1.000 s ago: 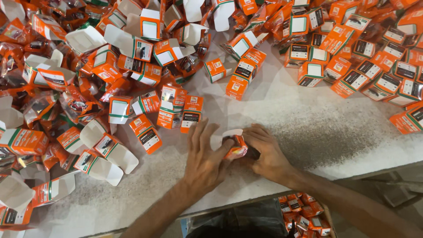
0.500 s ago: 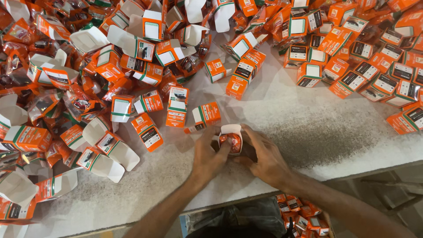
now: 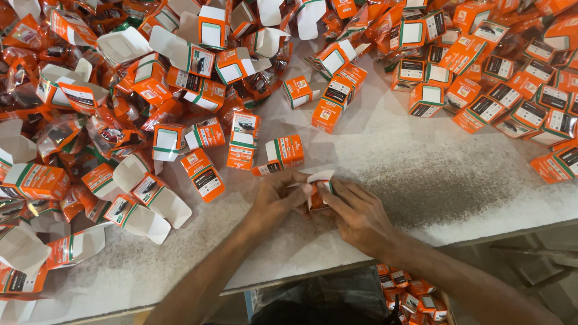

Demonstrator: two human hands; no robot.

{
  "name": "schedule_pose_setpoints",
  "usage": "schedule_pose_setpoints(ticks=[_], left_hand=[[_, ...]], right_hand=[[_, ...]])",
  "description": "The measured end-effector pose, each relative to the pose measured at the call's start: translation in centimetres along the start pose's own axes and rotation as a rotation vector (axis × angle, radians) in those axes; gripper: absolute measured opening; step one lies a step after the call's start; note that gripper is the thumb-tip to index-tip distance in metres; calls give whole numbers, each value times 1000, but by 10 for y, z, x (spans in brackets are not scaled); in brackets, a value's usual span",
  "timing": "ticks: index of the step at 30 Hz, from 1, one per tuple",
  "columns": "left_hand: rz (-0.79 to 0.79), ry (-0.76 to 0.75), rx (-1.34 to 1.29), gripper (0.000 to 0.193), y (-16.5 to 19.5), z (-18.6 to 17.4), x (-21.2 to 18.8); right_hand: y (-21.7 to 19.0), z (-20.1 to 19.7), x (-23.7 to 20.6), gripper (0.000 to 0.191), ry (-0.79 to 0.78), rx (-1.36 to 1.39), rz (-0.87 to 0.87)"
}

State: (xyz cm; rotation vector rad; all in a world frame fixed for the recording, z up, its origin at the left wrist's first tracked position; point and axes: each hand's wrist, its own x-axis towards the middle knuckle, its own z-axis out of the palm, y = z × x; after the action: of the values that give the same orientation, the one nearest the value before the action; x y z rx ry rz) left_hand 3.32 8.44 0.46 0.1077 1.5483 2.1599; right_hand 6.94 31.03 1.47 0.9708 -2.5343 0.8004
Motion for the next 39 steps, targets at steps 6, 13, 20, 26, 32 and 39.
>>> schedule_pose_setpoints(ticks=[6, 13, 20, 26, 32, 39], left_hand=[[505, 245, 669, 22, -7, 26, 3], [928, -104, 1048, 46, 10, 21, -21], [842, -31, 986, 32, 5, 23, -22], [850, -21, 929, 25, 1, 21, -22], [942, -108, 1161, 32, 2, 20, -24], [974, -179, 1326, 33, 3, 24, -24]], right_hand=[[-1, 0, 0, 43, 63, 93, 17], [-12, -5, 0, 55, 53, 101, 147], [-31, 7, -5, 54, 165, 55, 271], [-40, 7, -4, 53, 218, -130, 259], [-66, 20, -3, 76, 182, -100, 364], [-64, 30, -1, 63, 258, -163, 379]])
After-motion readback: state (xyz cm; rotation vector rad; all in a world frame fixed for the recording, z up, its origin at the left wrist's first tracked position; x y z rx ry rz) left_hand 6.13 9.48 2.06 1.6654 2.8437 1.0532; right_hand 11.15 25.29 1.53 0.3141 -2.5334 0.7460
